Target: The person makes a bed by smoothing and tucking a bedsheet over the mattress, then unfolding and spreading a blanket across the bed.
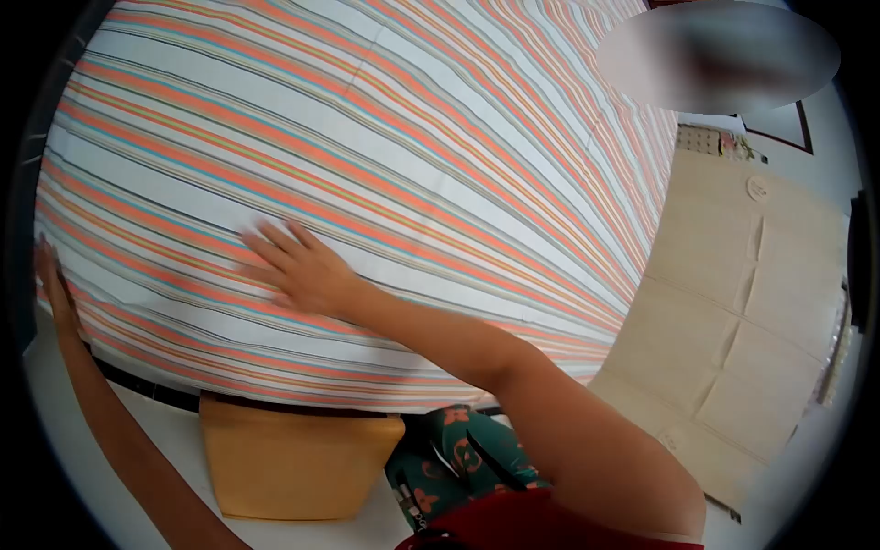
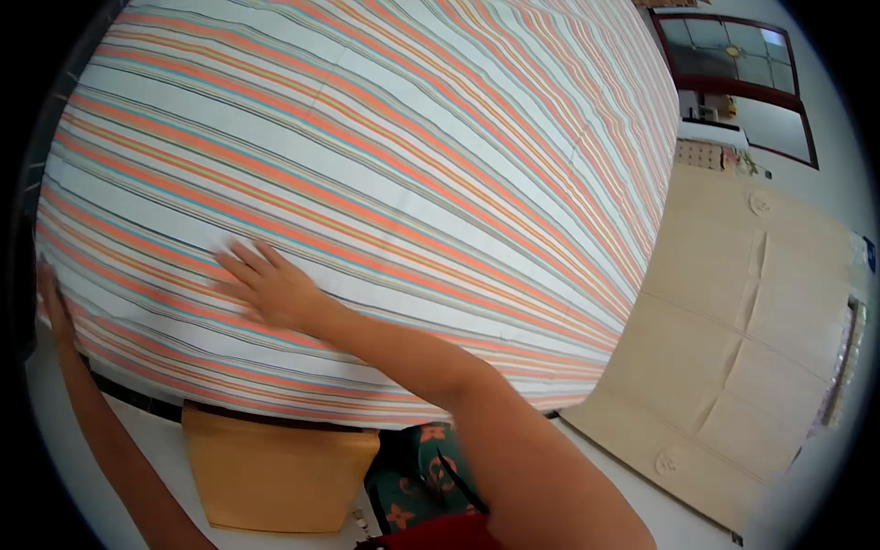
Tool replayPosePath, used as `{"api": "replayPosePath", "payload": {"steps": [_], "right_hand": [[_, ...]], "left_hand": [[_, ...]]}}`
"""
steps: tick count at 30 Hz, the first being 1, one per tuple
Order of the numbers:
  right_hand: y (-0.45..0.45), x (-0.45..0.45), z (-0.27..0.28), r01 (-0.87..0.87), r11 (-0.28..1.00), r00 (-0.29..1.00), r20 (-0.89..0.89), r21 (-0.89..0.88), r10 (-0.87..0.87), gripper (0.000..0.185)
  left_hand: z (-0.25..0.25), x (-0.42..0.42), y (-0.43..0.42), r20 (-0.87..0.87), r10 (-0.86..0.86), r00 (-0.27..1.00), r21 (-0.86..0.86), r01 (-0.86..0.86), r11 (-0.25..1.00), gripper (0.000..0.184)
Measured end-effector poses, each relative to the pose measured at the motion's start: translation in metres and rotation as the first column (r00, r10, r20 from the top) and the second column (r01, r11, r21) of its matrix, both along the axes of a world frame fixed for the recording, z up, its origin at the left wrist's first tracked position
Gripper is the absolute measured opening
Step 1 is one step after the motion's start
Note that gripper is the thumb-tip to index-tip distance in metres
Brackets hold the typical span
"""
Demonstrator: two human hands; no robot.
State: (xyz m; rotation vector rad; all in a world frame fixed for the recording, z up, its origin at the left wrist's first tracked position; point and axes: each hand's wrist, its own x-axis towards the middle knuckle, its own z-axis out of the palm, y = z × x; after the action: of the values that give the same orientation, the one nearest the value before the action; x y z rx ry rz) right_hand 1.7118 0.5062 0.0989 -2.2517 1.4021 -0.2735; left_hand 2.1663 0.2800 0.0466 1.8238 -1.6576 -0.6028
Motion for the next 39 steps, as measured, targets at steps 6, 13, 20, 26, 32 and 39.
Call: {"api": "replayPosePath", "payload": {"steps": [6,13,20,26,32,39], "right_hand": [[0.096,-0.037,0.011,-0.128,0.988,0.991,-0.025,0.085,0.13,0.057],[0.145,-0.051,0.04,-0.103,0.988,0.985,-0.126,0.117,0.118,0.058],[0.459,-0.156,0.084,0.274,0.834,0.882,-0.471,0.48,-0.018,0.065],[0.684,-0.188,0.154,0.464,0.058,0.879,-0.452,0.884,-0.152,0.057],[0.759,-0.161,0.201,0.573,0.077,0.69,-0.429,0.816,-0.583,0.056],[0.768,-0.146,0.238,0.694,0.117,0.467,-0.321,0.71,-0.824,0.046]], "left_hand": [[-0.004,-0.09,0.069,0.635,-0.054,0.771,0.318,-0.197,0.927,0.072],[0.075,-0.336,0.306,0.464,-0.444,0.767,0.332,0.315,0.889,0.08],[0.111,-0.265,0.399,0.239,-0.706,0.667,0.639,0.439,0.631,0.069],[0.12,-0.225,0.429,0.085,-0.828,0.555,0.81,0.445,0.381,0.052],[0.179,-0.198,0.524,0.022,-0.776,0.63,0.66,0.574,0.485,0.044],[0.188,-0.161,0.568,-0.108,-0.793,0.6,0.863,0.452,0.225,0.05]]}}
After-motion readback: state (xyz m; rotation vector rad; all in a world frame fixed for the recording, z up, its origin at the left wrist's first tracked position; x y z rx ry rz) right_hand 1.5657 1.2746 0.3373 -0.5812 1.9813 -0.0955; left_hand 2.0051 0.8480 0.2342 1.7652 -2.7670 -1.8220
